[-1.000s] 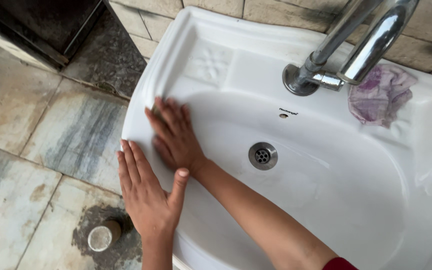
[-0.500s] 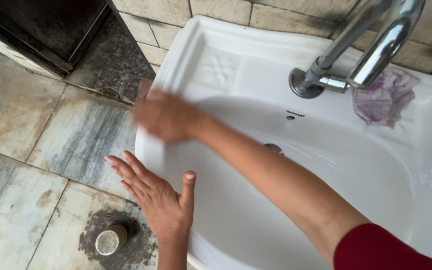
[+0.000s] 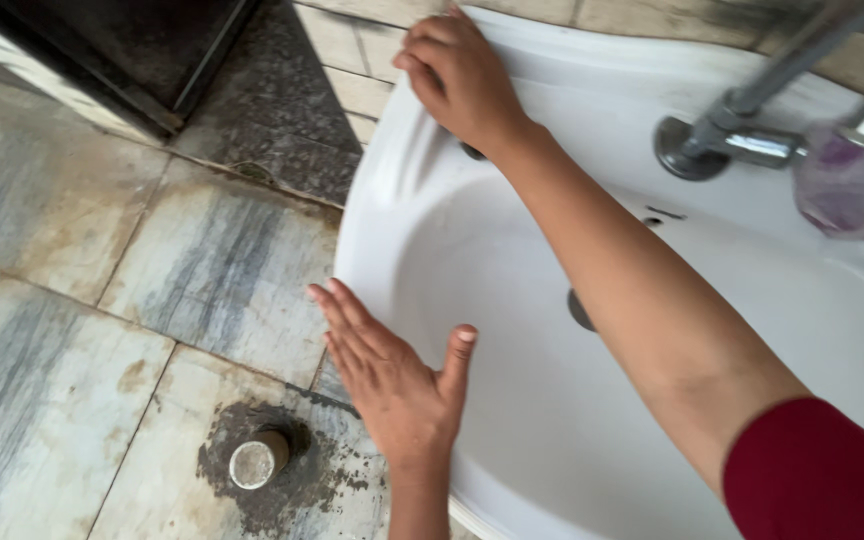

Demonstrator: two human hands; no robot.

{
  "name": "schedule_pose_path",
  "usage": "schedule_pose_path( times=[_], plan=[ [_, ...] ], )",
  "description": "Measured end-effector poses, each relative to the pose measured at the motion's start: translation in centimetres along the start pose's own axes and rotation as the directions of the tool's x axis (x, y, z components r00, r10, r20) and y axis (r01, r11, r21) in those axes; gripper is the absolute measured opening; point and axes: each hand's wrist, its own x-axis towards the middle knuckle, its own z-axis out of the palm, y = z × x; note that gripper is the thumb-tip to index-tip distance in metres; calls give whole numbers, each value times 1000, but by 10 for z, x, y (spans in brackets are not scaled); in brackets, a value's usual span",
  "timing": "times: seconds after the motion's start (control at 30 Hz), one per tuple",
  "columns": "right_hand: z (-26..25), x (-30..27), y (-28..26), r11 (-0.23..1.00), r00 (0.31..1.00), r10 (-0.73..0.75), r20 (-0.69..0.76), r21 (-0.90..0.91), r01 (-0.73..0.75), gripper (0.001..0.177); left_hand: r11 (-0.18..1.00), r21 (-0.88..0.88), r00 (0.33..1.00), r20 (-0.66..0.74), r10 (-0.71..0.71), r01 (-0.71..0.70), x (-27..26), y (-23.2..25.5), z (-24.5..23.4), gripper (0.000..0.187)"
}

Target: The person cleans a white bathroom sink and its faucet by hand using a dark cloth, wiping the interior basin, the rim, and the metal fixtures, occasionally rinsing the cloth under running water.

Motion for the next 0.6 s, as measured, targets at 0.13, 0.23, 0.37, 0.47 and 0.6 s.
schedule_pose_path(
  times=[0.13,0.23,0.37,0.47,0.6],
  plan=[
    [10,-9,-37,991,1000,-26,-9,-128,25,22,994,-111,999,-26,-24,21,-1,-3,-2,123],
    [23,-38,-78,992,994,-73,-77,-109,64,35,955,-294,997,-52,-53,35,0,-4,-1,123],
    [48,-104,-159,900,981,-143,-129,395,183,28,884,-467,992,-97,-85,30,-3,-10,-4,122],
    [29,-146,-196,875,985,-111,136,483,32,41,936,-353,988,-147,-55,-1,-6,-11,-2,118],
    [-23,-190,-220,656,939,-96,331,731,-191,59,983,-181,982,-190,-2,-33,-9,-10,1,115]
  ],
)
